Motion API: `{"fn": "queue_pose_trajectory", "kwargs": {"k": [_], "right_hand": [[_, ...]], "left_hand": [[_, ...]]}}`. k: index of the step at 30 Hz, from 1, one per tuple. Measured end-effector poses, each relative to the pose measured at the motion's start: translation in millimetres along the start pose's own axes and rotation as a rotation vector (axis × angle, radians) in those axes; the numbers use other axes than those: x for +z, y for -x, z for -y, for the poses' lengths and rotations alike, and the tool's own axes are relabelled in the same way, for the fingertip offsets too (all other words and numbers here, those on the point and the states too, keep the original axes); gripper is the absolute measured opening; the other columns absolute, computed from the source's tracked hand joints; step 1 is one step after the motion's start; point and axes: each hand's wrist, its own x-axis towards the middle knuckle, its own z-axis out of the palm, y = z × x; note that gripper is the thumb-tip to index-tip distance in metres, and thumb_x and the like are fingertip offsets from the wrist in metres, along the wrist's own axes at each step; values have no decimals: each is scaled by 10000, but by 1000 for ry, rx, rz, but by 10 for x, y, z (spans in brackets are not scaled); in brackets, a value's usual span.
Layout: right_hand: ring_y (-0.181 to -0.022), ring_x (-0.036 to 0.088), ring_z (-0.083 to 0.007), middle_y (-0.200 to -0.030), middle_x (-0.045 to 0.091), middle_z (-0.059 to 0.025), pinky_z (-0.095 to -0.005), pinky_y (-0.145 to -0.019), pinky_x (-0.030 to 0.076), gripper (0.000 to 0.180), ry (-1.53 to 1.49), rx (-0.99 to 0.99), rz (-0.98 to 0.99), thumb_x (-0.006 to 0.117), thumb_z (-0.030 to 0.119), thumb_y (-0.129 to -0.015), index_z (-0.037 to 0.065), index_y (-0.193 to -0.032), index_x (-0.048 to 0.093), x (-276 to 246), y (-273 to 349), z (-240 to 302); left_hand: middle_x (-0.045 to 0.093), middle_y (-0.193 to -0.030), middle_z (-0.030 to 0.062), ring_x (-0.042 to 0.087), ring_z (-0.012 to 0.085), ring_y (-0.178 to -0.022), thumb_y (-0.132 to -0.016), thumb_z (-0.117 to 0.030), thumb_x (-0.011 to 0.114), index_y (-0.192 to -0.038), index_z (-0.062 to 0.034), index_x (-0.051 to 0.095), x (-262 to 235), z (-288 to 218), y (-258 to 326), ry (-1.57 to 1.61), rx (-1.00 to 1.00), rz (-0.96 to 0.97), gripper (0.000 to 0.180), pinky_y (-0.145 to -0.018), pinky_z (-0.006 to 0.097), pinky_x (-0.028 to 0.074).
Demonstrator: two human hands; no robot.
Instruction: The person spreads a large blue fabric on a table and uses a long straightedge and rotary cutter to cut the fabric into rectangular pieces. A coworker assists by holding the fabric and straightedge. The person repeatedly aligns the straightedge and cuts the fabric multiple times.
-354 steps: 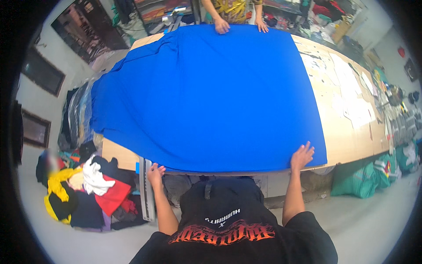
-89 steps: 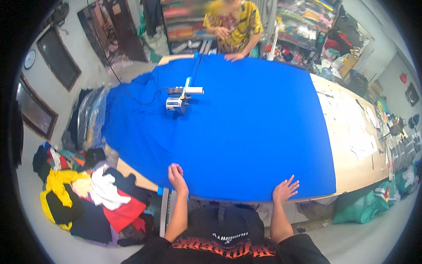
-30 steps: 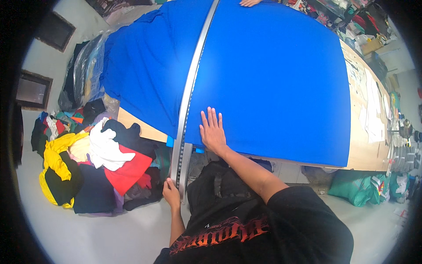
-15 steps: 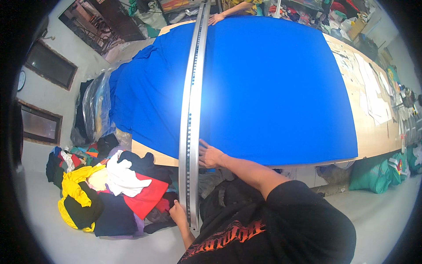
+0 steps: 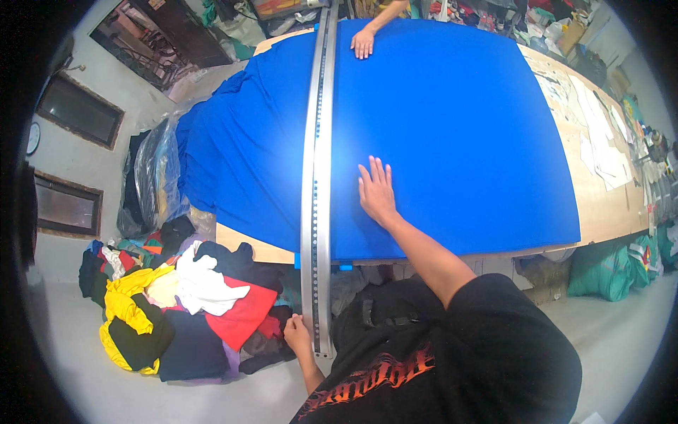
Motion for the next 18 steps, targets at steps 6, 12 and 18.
{"fn": "queue_pose_trajectory", "kwargs": {"k": [6,12,18], "right_hand": [[-1590,179,-407,-1692,244,-246,-613,-1275,115,580,102,-117,197,448,323,-1095,120,-1628,340,-265,1003,57],[-1599,152,-392,-1706,209,-234,-587,-1285,111,605,17,-101,251,429,358,-1106,159,-1658,281,-411,1004,114],[-1554,243,-453,-1649,328,-235,-559,-1257,233,504,-400,68,128,522,177,-1060,111,-1556,457,-1162,942,-54]], "left_hand": [[763,-959,150,731,313,-880,-1011,-345,621,-1082,-23,719,539,-423,-692,144,139,-10,344,-780,429,545],[722,-1106,207,686,405,-1028,-946,-510,677,-1112,-30,709,1053,-960,-1729,-238,111,-132,509,-896,529,534],[690,-979,100,651,218,-853,-964,-366,625,-1031,62,681,1271,-1264,-2311,664,-345,207,437,-743,397,520]]}}
